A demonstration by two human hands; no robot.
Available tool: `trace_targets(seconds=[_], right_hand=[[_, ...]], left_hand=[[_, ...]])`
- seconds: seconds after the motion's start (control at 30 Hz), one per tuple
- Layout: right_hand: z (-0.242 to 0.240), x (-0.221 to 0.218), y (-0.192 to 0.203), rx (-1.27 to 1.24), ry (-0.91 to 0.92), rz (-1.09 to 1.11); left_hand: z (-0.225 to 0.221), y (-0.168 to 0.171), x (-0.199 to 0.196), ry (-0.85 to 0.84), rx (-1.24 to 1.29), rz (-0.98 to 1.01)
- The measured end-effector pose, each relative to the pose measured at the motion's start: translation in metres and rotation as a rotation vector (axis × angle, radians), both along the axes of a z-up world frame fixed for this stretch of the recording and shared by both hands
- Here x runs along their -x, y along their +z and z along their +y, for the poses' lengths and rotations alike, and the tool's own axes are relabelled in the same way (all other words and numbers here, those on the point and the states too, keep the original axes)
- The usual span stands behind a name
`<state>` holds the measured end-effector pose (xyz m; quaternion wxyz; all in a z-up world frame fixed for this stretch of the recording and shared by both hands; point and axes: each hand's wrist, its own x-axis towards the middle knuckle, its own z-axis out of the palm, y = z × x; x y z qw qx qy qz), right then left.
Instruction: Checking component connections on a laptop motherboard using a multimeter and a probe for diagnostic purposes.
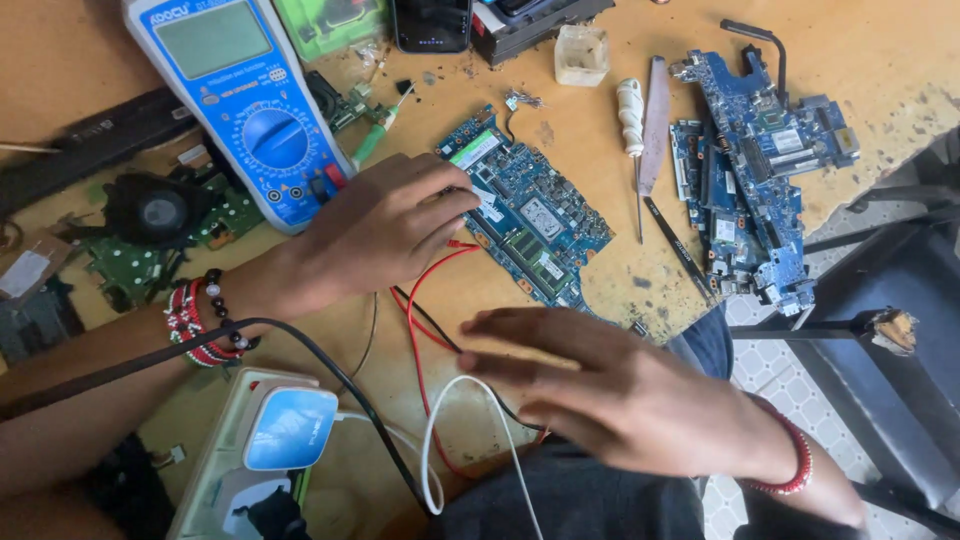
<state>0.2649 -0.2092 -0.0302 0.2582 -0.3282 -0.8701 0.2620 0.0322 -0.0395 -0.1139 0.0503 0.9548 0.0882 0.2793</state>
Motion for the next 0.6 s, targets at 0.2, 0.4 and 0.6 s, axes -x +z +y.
trace_targets(seconds=[0.2, 0.4, 0.6], right_hand=[[0.017, -0.063, -0.068, -0.369, -0.611, -0.010], [0.020, -0.082, -0.108, -0.514, -0.781, 0.131], [0.020, -0.075, -0.117, -0.680, -0.717, 0.134]], left_hand=[[0.001, -0.004, -0.003, 0.069, -0.077, 0.028], [0.003, -0.010, -0.001, 0.003, -0.041, 0.156], [0.008, -0.015, 0.002, -0.011, 0.033, 0.054]])
